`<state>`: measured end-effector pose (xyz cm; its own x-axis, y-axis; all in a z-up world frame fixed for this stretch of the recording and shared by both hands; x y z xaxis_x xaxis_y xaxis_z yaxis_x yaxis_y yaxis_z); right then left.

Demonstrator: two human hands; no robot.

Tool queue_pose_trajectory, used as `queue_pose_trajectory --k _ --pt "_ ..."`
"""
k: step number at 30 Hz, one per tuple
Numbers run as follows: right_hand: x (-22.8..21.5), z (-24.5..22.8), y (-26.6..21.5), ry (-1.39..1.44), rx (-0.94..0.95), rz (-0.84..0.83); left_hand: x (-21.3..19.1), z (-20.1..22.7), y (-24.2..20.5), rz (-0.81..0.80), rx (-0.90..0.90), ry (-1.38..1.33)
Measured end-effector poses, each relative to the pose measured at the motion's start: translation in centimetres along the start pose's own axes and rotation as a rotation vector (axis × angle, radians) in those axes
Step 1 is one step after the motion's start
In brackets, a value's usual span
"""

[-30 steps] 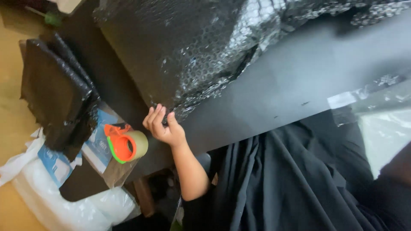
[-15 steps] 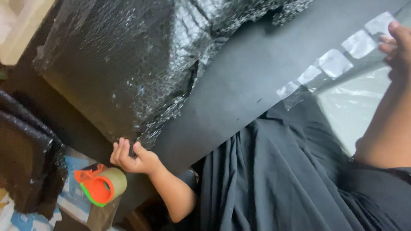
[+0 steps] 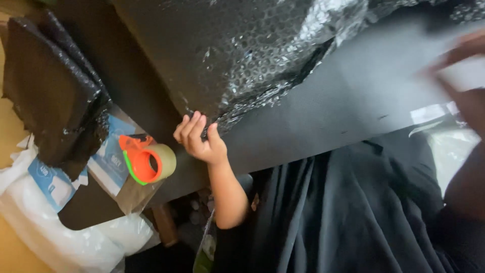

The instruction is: The person wraps a rectangular item with black bubble wrap, folding and tucking the edges by hand. They then use a small brush to smooth the surface of the wrapped package.

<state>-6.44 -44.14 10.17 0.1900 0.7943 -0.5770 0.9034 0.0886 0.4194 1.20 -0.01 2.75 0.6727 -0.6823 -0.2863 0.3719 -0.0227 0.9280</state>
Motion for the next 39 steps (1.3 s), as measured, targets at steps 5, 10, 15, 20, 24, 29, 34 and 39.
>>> queue_pose_trajectory --k 5,10,15,20,24,29,34,39 --pt "8.5 -11.1 7.1 -0.166 -0.465 -0.253 0.4 0.8 0.3 -0.045 -0.081 0.016" --pt "16.4 -12.8 8.9 -0.438 -0.656 -0.169 0.3 1.2 0.9 -0.054 -0.069 0.019" --pt "19.2 -13.8 10.5 -0.513 -0.735 -0.026 0.3 1.1 0.6 -0.063 -0.078 0.002" --pt "19.4 -14.2 11.3 -0.614 -0.817 0.019 0.4 1.1 0.6 -0.049 -0.098 -0.010" --pt "18.8 -14.4 12.3 -0.643 -0.833 0.071 0.4 1.3 0.7 -0.054 -0.106 0.029" --pt "18.2 -14.2 15.2 -0.769 -0.732 0.041 0.2 3.0 2.5 -0.084 -0.084 0.076" --pt "20.0 -11.3 18.3 -0.405 -0.618 -0.335 0.5 2.3 1.3 -0.077 -0.123 0.065" --pt "20.5 -11.2 18.3 -0.340 -0.649 -0.371 0.4 2.3 1.3 -0.092 -0.123 0.066"
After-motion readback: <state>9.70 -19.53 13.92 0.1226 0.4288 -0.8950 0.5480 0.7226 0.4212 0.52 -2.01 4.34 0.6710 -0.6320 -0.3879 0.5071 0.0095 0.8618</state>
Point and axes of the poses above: each hand's wrist, its own y-axis towards the middle knuckle, its own x-axis out of the palm, z = x × y, the point moved 4 cm from there along y, towards the middle knuckle, and after that the axes turned 1 degree about x, right-handed, at the moved point
